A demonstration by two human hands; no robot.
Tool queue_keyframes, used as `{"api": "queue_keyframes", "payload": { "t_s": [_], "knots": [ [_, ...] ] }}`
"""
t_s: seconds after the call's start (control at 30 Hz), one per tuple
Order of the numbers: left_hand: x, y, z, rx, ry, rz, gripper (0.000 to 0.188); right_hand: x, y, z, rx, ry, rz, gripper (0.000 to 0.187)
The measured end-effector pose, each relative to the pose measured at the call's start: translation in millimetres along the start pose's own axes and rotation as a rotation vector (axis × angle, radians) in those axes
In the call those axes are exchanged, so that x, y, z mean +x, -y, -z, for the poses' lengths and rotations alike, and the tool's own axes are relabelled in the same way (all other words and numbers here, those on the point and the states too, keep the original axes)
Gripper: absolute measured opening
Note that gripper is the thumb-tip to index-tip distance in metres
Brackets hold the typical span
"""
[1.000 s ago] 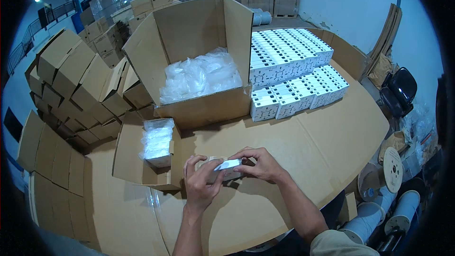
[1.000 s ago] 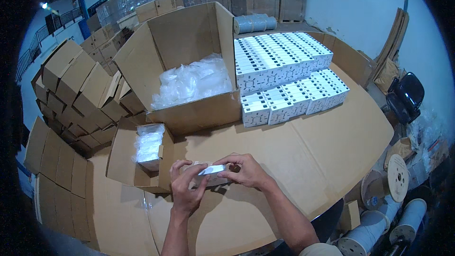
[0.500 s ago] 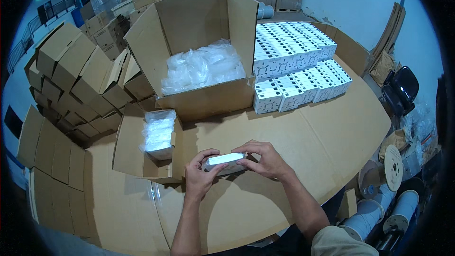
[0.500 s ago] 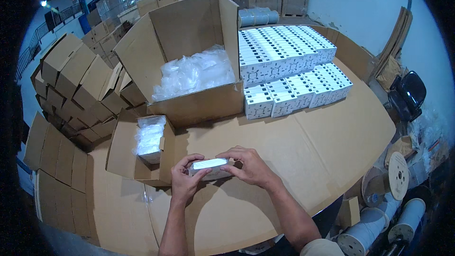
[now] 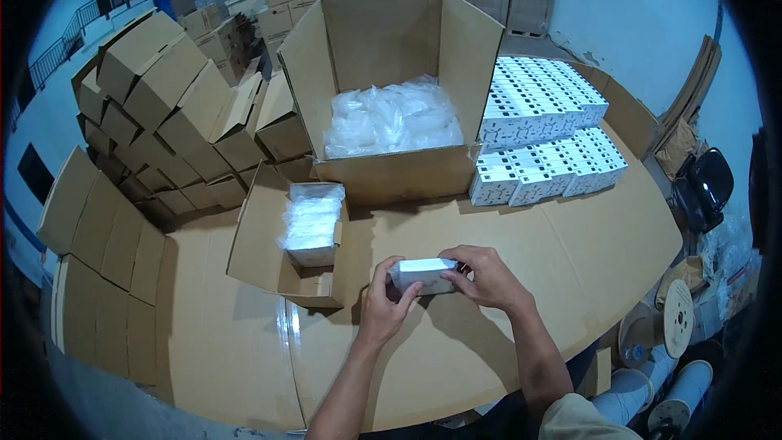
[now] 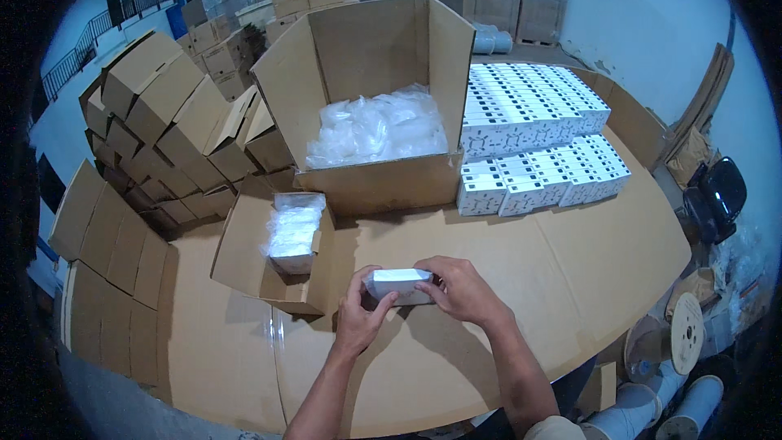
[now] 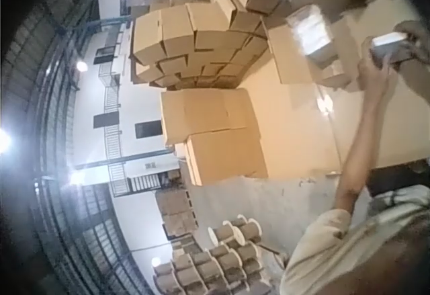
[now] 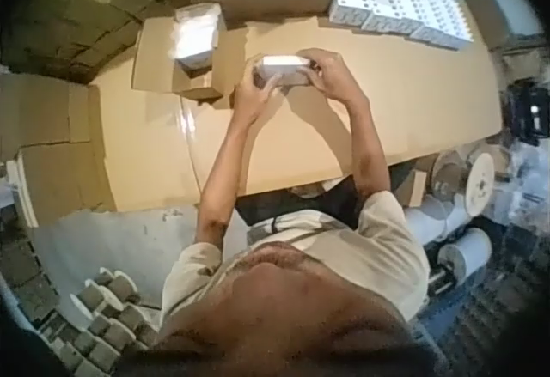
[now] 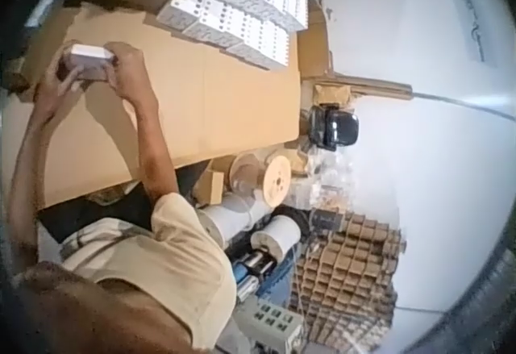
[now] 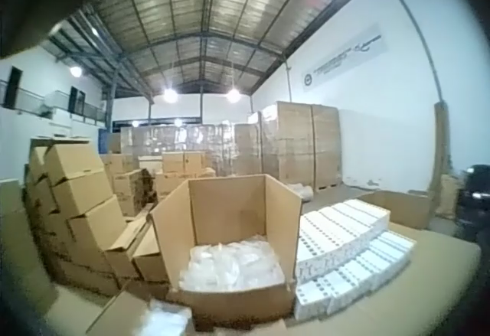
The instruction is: Packaging small white boxes into clear plastic bags and placing them into a larger cardboard shipping container.
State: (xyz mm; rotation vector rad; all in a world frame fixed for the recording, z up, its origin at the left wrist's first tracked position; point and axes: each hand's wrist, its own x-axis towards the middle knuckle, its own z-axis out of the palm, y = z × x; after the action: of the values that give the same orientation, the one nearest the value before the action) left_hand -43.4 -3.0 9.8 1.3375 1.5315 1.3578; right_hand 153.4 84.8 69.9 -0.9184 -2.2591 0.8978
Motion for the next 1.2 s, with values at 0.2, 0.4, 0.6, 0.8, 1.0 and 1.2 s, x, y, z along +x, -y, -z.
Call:
{"api": "queue_keyframes", "payload": {
  "t_s": [0.2, 0.4, 0.6, 0.8, 1.0, 1.2],
  "knots": [
    [-36, 2, 10, 0.315, -0.045, -0.160, 0.070, 10, -2, 7, -0.035, -0.065, -0.039, 0.022],
    [-85, -11, 27, 0.766, 0.137, -0.222, 0.069, 35, 12, -5, 0.121, -0.172, -0.026, 0.023],
    [-115, -15, 33, 0.905, 0.173, -0.138, 0.067, 73, 39, -47, 0.587, -0.170, 0.113, 0.027],
    [-120, -19, 37, 0.929, 0.154, -0.131, 0.063, 95, 55, -90, 0.761, -0.063, 0.123, 0.026],
    [-120, -17, 39, 0.896, 0.132, -0.148, 0.062, 94, 58, -101, 0.595, -0.043, 0.085, 0.024],
    [-117, -20, 40, 0.853, 0.110, -0.162, 0.059, 96, 72, -93, 0.178, -0.084, 0.360, 0.032]
  ]
}}
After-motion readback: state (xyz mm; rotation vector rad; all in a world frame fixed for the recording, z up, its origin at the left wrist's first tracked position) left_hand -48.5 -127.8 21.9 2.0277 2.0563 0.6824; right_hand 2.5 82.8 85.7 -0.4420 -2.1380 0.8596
